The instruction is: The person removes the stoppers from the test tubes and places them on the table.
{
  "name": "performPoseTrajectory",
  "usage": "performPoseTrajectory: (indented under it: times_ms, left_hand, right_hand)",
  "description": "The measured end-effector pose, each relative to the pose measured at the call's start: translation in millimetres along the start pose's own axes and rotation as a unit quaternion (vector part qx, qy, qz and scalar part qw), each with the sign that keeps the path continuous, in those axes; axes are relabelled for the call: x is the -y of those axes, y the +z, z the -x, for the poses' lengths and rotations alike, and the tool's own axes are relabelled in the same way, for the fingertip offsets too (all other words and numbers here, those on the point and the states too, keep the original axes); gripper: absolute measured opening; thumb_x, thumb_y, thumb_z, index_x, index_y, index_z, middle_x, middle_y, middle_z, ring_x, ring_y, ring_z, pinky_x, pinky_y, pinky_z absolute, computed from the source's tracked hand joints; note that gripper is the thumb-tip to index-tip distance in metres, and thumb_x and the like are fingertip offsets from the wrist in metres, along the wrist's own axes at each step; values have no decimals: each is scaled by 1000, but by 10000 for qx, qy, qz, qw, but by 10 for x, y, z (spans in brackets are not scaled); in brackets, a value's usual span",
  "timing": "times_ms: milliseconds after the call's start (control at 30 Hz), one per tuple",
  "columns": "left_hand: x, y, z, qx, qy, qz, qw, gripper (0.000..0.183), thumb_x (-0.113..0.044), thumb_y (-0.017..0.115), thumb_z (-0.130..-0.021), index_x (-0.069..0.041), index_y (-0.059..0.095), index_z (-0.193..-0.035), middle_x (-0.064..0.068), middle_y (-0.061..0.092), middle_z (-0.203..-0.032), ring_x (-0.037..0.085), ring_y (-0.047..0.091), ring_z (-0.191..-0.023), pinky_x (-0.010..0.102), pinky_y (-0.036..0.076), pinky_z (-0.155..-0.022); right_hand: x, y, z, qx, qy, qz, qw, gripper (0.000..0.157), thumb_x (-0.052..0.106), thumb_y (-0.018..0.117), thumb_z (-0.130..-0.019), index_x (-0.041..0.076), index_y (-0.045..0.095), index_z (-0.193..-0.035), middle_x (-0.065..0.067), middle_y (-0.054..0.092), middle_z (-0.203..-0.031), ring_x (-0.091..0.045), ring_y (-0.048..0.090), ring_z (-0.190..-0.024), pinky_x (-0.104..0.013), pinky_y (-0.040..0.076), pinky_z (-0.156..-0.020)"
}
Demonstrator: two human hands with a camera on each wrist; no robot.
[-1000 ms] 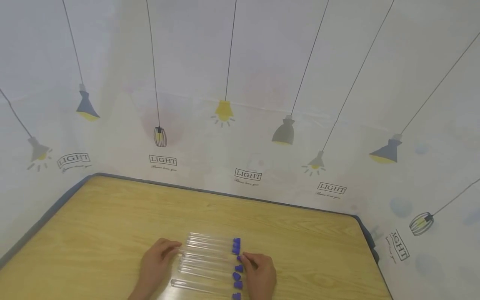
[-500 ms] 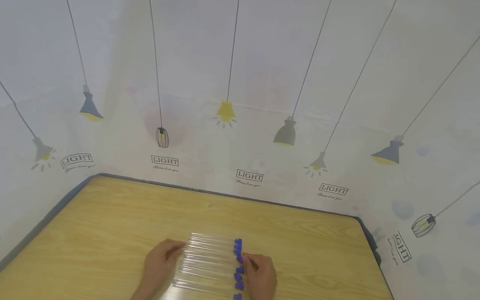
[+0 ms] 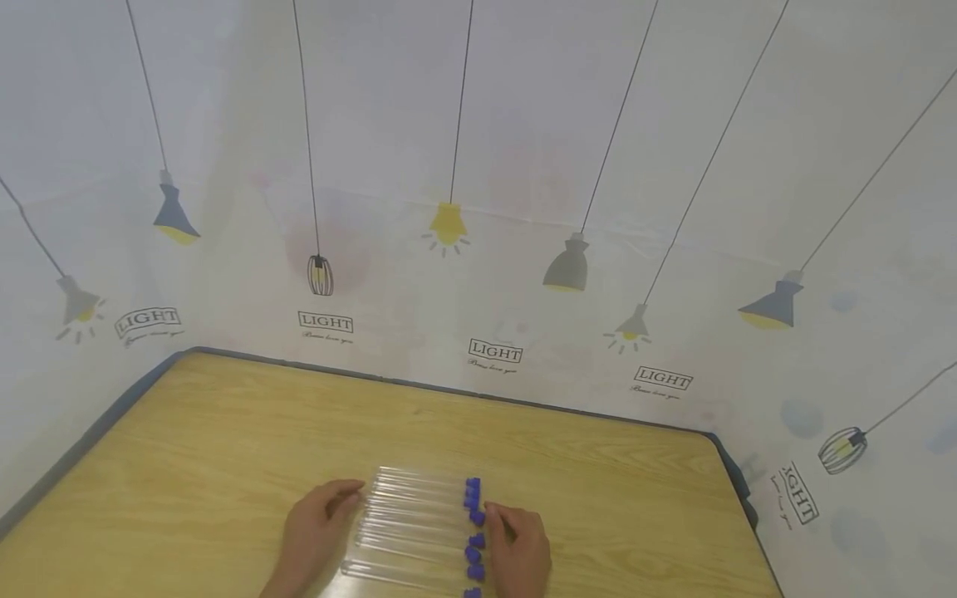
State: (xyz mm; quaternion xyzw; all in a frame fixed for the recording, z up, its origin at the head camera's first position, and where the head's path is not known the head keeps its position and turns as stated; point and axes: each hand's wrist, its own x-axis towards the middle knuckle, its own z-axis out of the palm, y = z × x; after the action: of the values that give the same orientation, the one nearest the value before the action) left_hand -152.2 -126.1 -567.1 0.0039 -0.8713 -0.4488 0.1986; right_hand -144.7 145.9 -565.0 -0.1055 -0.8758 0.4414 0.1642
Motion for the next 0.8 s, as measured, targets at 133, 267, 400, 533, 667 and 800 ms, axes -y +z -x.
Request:
performPoseTrajectory:
  times_ms: [133, 267, 400, 533, 667, 800]
  left_hand:
    - [9, 10, 0, -96, -46, 60, 9999, 15, -8, 73, -84, -14, 72, -98, -11, 64, -78, 1, 47, -60, 22, 42, -54]
    - [30, 25, -5, -83, -58, 72, 9999, 14, -8, 73, -85, -14, 72, -98, -12, 62, -80, 1, 47, -60, 22, 42, -54]
    - [32, 17, -5, 41, 105, -89, 9999, 12, -11, 71, -87, -11, 71, -99, -8, 63, -88, 1, 47, -63, 21, 43, -55]
    - [12, 9, -5, 217, 101, -218, 9995, 14, -15, 70, -89, -9, 70, -101, -5, 61, -91, 1, 47, -63, 21, 43, -55]
    - [3, 11, -5, 269, 62, -239, 9993, 15, -16, 70, -89, -8, 70, -101, -5, 60, -91, 1, 46, -63, 21, 42, -55]
    - [2, 12, -7, 255, 112, -280, 9992, 14, -16, 71, -87, -9, 71, -99, -6, 59, -90, 1, 45, -62, 21, 42, -54]
  right_hand:
    - [-39, 12, -3, -162, -286, -172, 9993, 6, 28, 70, -89, 26, 75, -91, 16, 64, -88, -8, 57, -89, -30, 46, -82]
    - [-72, 16, -17, -246, -722, -214, 9969, 6, 26, 70, -89, 27, 75, -90, 19, 65, -88, -7, 55, -90, -25, 43, -81]
    - [-72, 17, -27, -30, -703, -78, 9975, 9, 30, 66, -91, 28, 75, -92, 20, 65, -93, -6, 53, -94, -30, 44, -84]
    - [-55, 10, -24, 228, -487, 45, 9985, 15, 37, 61, -94, 29, 74, -95, 17, 64, -98, -7, 50, -100, -37, 44, -88]
    - [-9, -16, -18, 417, -400, 169, 9982, 22, 41, 57, -95, 27, 74, -96, 13, 64, -102, -10, 49, -104, -41, 43, -90]
    - [-4, -10, -17, 452, -522, 297, 9972, 23, 39, 56, -96, 25, 75, -96, 12, 63, -103, -11, 49, -104, -42, 43, -90]
